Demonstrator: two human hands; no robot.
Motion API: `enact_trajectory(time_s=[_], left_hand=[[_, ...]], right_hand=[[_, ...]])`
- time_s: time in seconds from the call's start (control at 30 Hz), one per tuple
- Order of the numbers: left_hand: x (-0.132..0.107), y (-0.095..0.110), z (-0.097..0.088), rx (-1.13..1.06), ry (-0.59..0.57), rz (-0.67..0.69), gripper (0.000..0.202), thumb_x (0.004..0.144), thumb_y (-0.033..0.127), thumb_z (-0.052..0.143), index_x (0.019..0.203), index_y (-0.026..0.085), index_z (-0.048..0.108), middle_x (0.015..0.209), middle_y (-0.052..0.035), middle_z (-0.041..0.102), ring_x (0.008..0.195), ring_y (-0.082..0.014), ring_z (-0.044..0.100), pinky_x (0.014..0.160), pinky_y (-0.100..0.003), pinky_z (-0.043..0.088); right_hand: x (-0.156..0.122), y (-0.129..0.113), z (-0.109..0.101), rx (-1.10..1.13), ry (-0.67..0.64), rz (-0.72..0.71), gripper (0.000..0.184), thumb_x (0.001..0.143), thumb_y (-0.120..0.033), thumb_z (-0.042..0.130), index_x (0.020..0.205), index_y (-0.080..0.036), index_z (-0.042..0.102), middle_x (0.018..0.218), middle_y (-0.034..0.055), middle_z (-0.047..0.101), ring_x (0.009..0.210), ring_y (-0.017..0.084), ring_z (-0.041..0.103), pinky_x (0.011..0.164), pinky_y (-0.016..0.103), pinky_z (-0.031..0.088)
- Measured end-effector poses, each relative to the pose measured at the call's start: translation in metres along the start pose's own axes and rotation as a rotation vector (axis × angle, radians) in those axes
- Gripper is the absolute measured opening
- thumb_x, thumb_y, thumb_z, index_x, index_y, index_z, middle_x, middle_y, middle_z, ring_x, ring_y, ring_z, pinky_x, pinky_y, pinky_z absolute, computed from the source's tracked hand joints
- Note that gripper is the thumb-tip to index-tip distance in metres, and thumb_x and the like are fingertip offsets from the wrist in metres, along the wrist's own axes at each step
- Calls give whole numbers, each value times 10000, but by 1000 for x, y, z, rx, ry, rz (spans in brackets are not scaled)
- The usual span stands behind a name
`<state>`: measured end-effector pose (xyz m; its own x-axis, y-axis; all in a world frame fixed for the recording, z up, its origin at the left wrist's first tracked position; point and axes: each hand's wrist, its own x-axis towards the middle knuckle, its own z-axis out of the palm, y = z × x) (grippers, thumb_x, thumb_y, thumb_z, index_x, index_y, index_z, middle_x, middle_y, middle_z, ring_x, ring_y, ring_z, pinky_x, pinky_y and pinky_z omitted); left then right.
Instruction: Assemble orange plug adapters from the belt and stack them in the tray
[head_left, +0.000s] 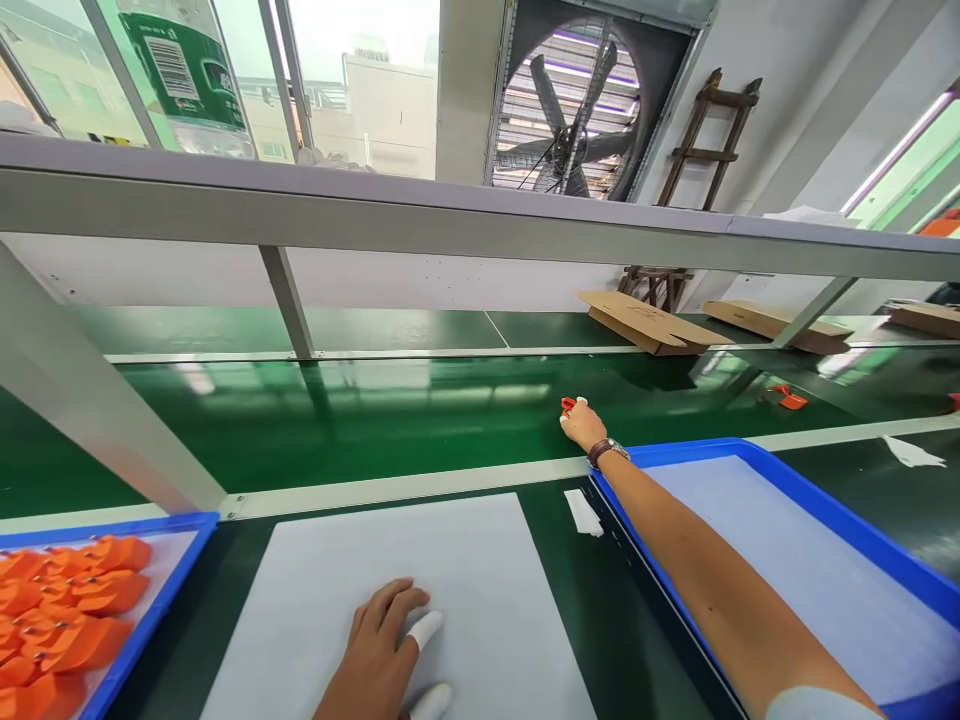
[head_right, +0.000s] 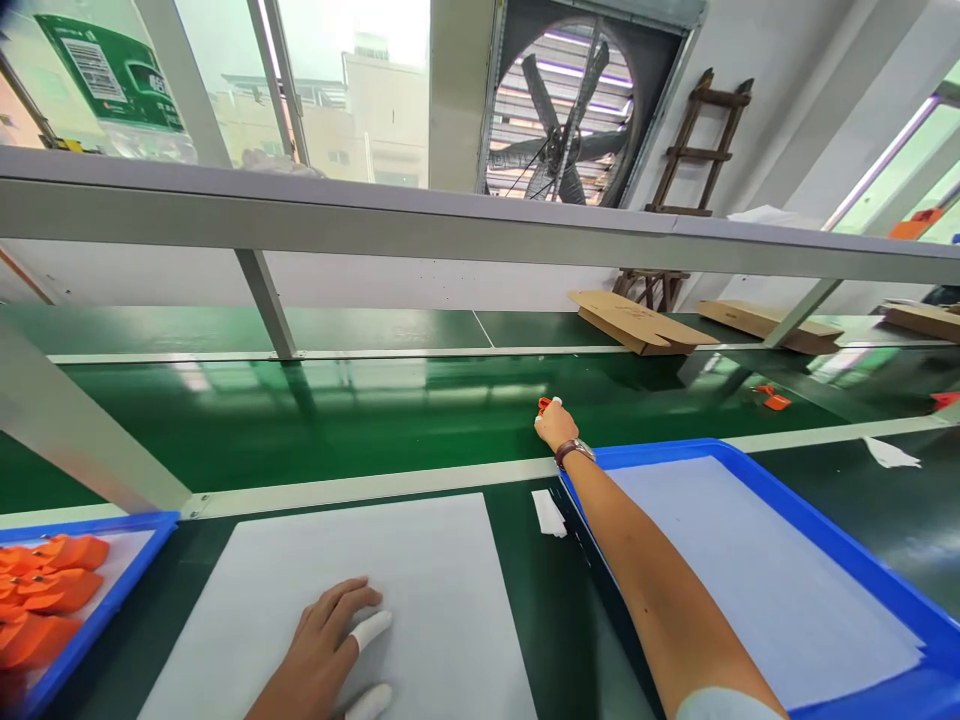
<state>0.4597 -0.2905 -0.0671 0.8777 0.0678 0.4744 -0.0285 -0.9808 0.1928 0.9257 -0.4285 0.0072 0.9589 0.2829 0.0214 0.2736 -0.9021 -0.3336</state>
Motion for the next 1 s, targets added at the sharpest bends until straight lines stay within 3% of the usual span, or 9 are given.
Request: enact_trajectory(time_s=[0.13, 0.27, 0.37, 0.43, 0.57, 0.67, 0.77, 0.9, 1.0], left_hand=[[5, 1, -9, -43, -28, 9, 454, 821, 281, 709, 1258, 242, 591, 1297, -121, 639, 1270, -345, 566, 918, -494, 597], [11, 4, -30, -181, -117, -64, 353, 917, 267, 638, 1267, 271, 592, 1344, -90, 627, 1300, -288, 562, 997, -448, 579], [13, 7, -37, -427, -90, -288, 447, 961, 304, 588, 1399, 284, 505, 1435, -103, 557, 1311, -270, 559, 1065, -480, 532], [14, 10, -39, -684, -38, -502, 518, 977, 358, 559, 1472, 277, 430, 1475, -117, 522, 1295, -263, 580, 1065, -484, 530], [24, 16, -42, -1183, 14, -799, 503, 981, 459, 531, 1423, 220, 513, 1399, -119, 602, 1234, -264, 625, 1020, -451, 555], [29, 21, -46, -1303, -5, -834, 437, 962, 482, 559, 1269, 184, 646, 1204, -106, 707, 1115, -265, 674, 953, -418, 573], [28, 21, -46, -1219, 4, -782, 343, 952, 427, 586, 1182, 196, 693, 1070, -69, 728, 998, -231, 692, 898, -371, 569], [21, 22, -44, -864, 65, -546, 285, 919, 255, 593, 1181, 262, 703, 1105, -47, 697, 903, -177, 656, 788, -315, 557], [17, 22, -43, -653, 112, -411, 345, 885, 156, 567, 1173, 284, 707, 1078, -45, 680, 842, -156, 619, 691, -289, 532]], right_hand=[[-16, -25, -3, 78, -20, -169, 428, 953, -324, 618, 1317, -114, 539, 1051, 110, 691, 905, 217, 673, 806, 348, 534], [-73, -65, 1, 181, -91, -452, 626, 905, -302, 633, 1469, -153, 406, 1094, 105, 707, 917, 214, 668, 804, 292, 499], [-145, -93, 9, 260, -167, -671, 681, 891, -314, 630, 1507, -203, 362, 1177, 92, 682, 969, 216, 653, 870, 313, 499], [-197, -105, 14, 313, -176, -926, 655, 891, -267, 598, 1504, -214, 373, 1172, 108, 668, 1012, 252, 633, 886, 370, 512], [-279, -112, 30, 362, -129, -1176, 652, 872, -165, 568, 1499, -211, 393, 1062, 131, 657, 975, 313, 592, 837, 472, 538], [-303, -103, 43, 516, -207, -1177, 751, 875, -178, 615, 1550, -247, 294, 1122, 127, 634, 988, 304, 586, 839, 500, 550], [-301, -89, 49, 837, -393, -1026, 794, 890, -274, 685, 1555, -299, 252, 1238, 102, 598, 1031, 244, 610, 907, 476, 552], [-294, -74, 46, 1079, -585, -828, 509, 949, -319, 631, 1429, -292, 464, 1129, 59, 632, 935, 178, 639, 842, 399, 572], [-298, -71, 42, 1079, -599, -857, 263, 922, -290, 672, 1182, -262, 643, 1050, 45, 633, 901, 170, 634, 794, 359, 565]])
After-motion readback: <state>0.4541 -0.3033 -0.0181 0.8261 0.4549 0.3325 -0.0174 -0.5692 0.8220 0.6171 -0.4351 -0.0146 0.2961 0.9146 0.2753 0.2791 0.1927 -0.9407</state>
